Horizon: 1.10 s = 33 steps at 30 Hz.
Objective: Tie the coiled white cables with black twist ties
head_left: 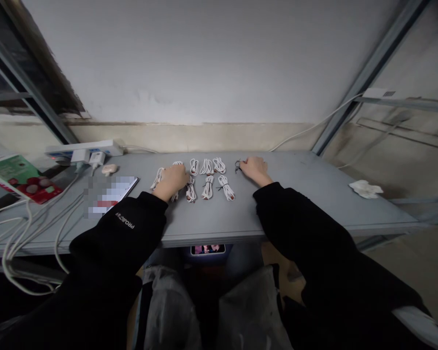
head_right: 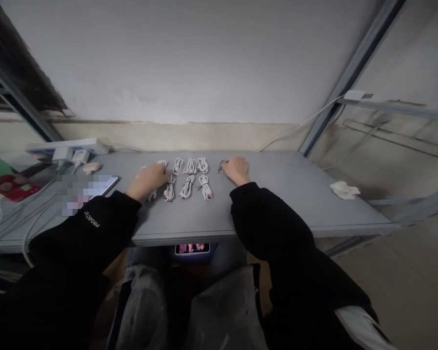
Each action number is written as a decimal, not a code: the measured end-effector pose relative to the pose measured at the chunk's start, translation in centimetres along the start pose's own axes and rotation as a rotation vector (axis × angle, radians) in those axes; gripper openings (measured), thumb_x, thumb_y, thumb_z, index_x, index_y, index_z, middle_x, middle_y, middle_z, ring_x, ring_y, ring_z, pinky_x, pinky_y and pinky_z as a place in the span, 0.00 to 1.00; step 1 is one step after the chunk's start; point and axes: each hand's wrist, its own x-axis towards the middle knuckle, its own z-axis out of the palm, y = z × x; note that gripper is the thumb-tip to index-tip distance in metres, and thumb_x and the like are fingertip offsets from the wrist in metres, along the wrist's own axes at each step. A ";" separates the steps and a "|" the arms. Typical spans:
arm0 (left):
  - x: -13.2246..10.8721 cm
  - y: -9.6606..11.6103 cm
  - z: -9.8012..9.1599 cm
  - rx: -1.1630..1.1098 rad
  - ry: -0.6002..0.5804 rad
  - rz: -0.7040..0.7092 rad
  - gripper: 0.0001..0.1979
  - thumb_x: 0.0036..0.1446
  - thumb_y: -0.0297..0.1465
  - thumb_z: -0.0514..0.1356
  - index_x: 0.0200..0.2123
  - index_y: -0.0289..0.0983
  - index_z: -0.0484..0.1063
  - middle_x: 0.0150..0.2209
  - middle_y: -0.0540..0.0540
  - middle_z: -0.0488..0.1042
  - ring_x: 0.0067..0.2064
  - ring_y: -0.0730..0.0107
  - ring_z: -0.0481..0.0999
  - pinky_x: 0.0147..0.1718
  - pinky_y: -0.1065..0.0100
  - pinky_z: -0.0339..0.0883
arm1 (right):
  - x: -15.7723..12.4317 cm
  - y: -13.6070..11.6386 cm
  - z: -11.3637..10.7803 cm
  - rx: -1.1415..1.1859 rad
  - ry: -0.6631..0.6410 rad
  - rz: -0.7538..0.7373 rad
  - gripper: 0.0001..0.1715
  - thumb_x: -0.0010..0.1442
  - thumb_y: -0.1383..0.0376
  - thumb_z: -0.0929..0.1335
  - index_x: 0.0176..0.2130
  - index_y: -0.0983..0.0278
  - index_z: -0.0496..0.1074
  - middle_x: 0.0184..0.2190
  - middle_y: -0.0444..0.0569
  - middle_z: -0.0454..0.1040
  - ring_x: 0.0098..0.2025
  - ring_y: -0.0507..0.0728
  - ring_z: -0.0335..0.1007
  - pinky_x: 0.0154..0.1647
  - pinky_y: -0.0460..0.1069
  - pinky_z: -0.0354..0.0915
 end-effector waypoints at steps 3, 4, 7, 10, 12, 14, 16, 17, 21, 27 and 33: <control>-0.1 0.2 -0.2 0.026 -0.011 -0.009 0.12 0.58 0.25 0.54 0.40 0.34 0.76 0.44 0.27 0.78 0.51 0.41 0.77 0.45 0.53 0.66 | 0.0 -0.1 -0.1 -0.004 -0.003 -0.007 0.16 0.61 0.60 0.66 0.32 0.66 0.80 0.37 0.62 0.79 0.52 0.71 0.71 0.51 0.61 0.61; -0.2 0.3 -0.3 0.042 -0.022 -0.015 0.13 0.59 0.25 0.53 0.42 0.34 0.76 0.46 0.27 0.78 0.52 0.42 0.77 0.46 0.53 0.67 | -0.1 -0.1 -0.1 -0.015 -0.011 -0.008 0.16 0.61 0.60 0.65 0.33 0.66 0.80 0.37 0.61 0.79 0.52 0.71 0.71 0.51 0.61 0.62; -0.5 0.6 -0.7 0.091 -0.066 -0.048 0.15 0.60 0.26 0.52 0.46 0.34 0.76 0.49 0.30 0.78 0.53 0.46 0.76 0.48 0.55 0.67 | -0.2 -0.3 -0.4 -0.060 -0.047 0.004 0.19 0.62 0.59 0.64 0.38 0.68 0.81 0.39 0.61 0.80 0.52 0.70 0.71 0.51 0.60 0.62; -0.6 0.8 -0.9 0.107 -0.060 -0.060 0.16 0.60 0.26 0.52 0.47 0.34 0.76 0.49 0.31 0.78 0.53 0.47 0.77 0.47 0.57 0.68 | -0.4 -0.5 -0.7 -0.088 -0.070 0.007 0.21 0.64 0.59 0.63 0.42 0.69 0.80 0.43 0.63 0.79 0.54 0.70 0.70 0.52 0.58 0.61; -0.5 0.6 -0.7 0.112 -0.036 -0.040 0.17 0.60 0.26 0.51 0.47 0.33 0.76 0.48 0.30 0.78 0.53 0.47 0.77 0.46 0.57 0.68 | -0.5 -0.6 -0.8 -0.092 -0.078 0.003 0.22 0.64 0.60 0.62 0.43 0.69 0.80 0.44 0.63 0.79 0.55 0.70 0.70 0.52 0.58 0.61; -0.4 0.5 -0.6 0.125 -0.011 0.002 0.17 0.60 0.27 0.50 0.47 0.31 0.76 0.48 0.29 0.78 0.52 0.46 0.77 0.46 0.56 0.68 | -0.6 -0.7 -0.9 -0.089 -0.075 0.002 0.21 0.64 0.60 0.62 0.43 0.69 0.80 0.44 0.63 0.79 0.55 0.70 0.70 0.52 0.58 0.61; -0.3 0.4 -0.5 0.140 0.014 0.055 0.17 0.61 0.29 0.50 0.45 0.31 0.77 0.47 0.29 0.79 0.52 0.47 0.77 0.47 0.55 0.67 | -0.7 -0.7 -0.9 -0.086 -0.073 0.001 0.21 0.64 0.60 0.62 0.42 0.69 0.80 0.44 0.63 0.79 0.55 0.70 0.70 0.52 0.58 0.61; -0.3 0.4 -0.5 0.146 0.024 0.078 0.17 0.62 0.30 0.50 0.44 0.32 0.77 0.46 0.30 0.79 0.52 0.47 0.77 0.49 0.55 0.65 | -0.7 -0.8 -0.9 -0.085 -0.070 -0.002 0.21 0.64 0.60 0.62 0.42 0.70 0.80 0.44 0.63 0.79 0.55 0.70 0.70 0.51 0.58 0.61; -0.5 0.7 -0.9 0.171 0.039 0.142 0.17 0.63 0.35 0.51 0.42 0.34 0.77 0.42 0.34 0.81 0.48 0.50 0.78 0.54 0.52 0.61 | -0.6 -0.7 -0.7 -0.090 -0.049 -0.018 0.20 0.63 0.62 0.63 0.41 0.70 0.80 0.44 0.64 0.79 0.55 0.70 0.70 0.51 0.58 0.61; -1.0 1.0 -1.0 0.242 -0.011 0.220 0.16 0.59 0.37 0.54 0.42 0.35 0.76 0.45 0.34 0.80 0.49 0.49 0.78 0.52 0.53 0.63 | -0.6 -0.7 -0.6 -0.070 -0.020 -0.047 0.19 0.63 0.62 0.63 0.38 0.70 0.80 0.43 0.64 0.78 0.54 0.70 0.69 0.51 0.58 0.61; -1.0 1.0 -0.4 0.224 0.034 0.221 0.15 0.57 0.37 0.56 0.40 0.35 0.77 0.43 0.34 0.80 0.50 0.47 0.77 0.50 0.53 0.65 | -0.8 -1.0 -0.7 -0.068 -0.009 -0.064 0.17 0.63 0.64 0.63 0.37 0.69 0.80 0.43 0.64 0.78 0.55 0.70 0.69 0.52 0.59 0.61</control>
